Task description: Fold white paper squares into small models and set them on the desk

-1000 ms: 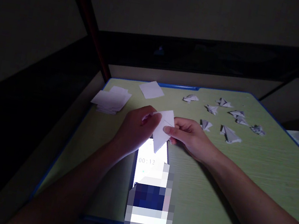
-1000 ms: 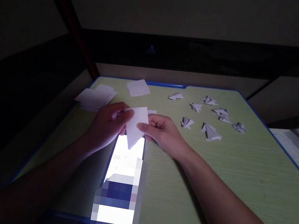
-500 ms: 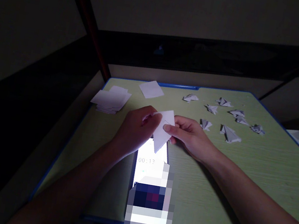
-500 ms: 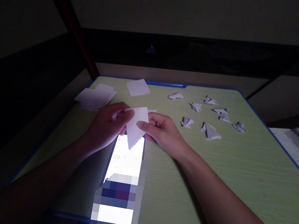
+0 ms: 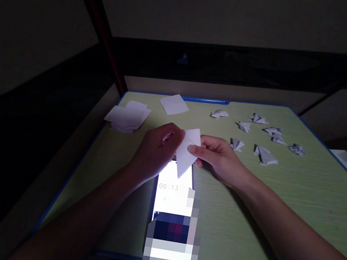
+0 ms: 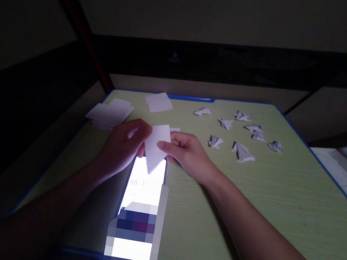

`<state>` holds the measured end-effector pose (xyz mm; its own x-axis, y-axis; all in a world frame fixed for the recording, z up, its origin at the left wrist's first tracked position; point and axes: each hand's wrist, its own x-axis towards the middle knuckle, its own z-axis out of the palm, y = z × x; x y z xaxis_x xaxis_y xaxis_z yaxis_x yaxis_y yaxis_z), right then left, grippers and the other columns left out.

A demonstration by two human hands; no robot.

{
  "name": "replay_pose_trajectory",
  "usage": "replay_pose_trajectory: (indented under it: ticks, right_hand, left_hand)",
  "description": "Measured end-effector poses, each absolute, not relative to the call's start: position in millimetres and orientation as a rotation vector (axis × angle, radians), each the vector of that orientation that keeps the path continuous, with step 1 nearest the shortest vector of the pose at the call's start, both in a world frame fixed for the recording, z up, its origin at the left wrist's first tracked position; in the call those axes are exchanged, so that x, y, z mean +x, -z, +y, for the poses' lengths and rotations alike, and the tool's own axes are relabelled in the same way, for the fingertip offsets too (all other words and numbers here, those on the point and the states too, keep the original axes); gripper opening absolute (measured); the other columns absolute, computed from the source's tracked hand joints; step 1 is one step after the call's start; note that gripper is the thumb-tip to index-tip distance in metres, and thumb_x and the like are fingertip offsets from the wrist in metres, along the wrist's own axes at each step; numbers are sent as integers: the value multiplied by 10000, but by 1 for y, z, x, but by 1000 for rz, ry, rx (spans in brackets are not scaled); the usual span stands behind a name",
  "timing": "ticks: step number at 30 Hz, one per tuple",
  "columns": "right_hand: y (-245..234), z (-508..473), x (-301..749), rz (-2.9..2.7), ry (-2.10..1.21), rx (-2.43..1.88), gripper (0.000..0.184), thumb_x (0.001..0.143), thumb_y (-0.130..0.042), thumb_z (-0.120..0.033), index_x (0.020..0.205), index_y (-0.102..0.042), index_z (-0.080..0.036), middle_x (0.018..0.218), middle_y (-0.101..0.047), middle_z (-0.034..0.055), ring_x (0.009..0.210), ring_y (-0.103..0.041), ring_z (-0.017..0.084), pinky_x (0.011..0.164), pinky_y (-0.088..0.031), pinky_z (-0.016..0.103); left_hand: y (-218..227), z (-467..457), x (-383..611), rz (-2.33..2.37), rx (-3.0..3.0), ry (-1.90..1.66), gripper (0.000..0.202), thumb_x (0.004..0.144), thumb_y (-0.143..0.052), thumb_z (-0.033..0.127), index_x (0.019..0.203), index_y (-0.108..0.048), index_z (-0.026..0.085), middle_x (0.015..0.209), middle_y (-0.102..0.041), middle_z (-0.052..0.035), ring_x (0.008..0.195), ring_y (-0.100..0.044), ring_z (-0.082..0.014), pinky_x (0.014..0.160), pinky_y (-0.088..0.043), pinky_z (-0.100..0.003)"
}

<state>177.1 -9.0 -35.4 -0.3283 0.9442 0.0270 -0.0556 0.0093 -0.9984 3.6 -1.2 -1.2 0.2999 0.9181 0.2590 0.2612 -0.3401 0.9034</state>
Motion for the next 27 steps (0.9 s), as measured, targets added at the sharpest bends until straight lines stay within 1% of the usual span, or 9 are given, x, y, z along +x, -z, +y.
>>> replay_pose_trajectory:
  ticks: [5, 10, 14, 20, 23, 27]
  right_hand:
    - [36, -9, 177, -1413, -1471, -972, 272, 787, -692, -373, 653, -570, -170, 528, -481, -51, 475, -375, 74, 483, -223, 262]
    - [36, -10, 177, -1415, -1470, -955, 251, 794, -689, -357, 664, -581, -171, 542, -493, -49, 474, -369, 73, 481, -220, 264]
    - [36, -10, 178, -1412, -1478, -959, 256, 797, -686, -361, 659, -588, -170, 531, -494, -50, 465, -356, 72, 478, -216, 264]
    - [35, -9, 178, -1345, -1481, -927, 230, 808, -674, -363, 705, -606, -169, 552, -515, -46, 481, -398, 75, 481, -245, 250]
    - [34, -9, 175, -1260, -1508, -889, 223, 825, -642, -373, 731, -620, -172, 560, -532, -38, 491, -434, 84, 487, -283, 247]
    - [33, -10, 174, -1249, -1500, -920, 224, 803, -666, -349, 685, -599, -171, 530, -518, -45, 471, -422, 78, 485, -276, 245]
  left_hand:
    - [-1, -1, 3, 1091, 1699, -1093, 236, 869, -495, 247, 646, -513, 170, 515, -502, 34, 446, -459, -65, 396, -359, -177]
    - [-3, 1, 3, 1098, 1608, -1120, 206, 814, -521, 194, 611, -508, 170, 478, -500, 42, 375, -436, -50, 359, -346, -173]
    - [-2, 3, 2, 1078, 1536, -1101, 211, 798, -520, 194, 589, -504, 169, 463, -513, 41, 352, -426, -43, 346, -334, -173]
    - [2, 7, 2, 1073, 1509, -1141, 200, 783, -539, 189, 588, -496, 169, 423, -476, 60, 333, -402, -43, 338, -317, -174]
    - [2, 6, 3, 1078, 1508, -1160, 197, 765, -542, 160, 577, -484, 167, 434, -458, 69, 342, -376, -36, 339, -294, -171]
    - [1, 5, 3, 1073, 1523, -1153, 222, 776, -538, 166, 564, -473, 167, 444, -448, 65, 372, -376, -38, 357, -296, -171]
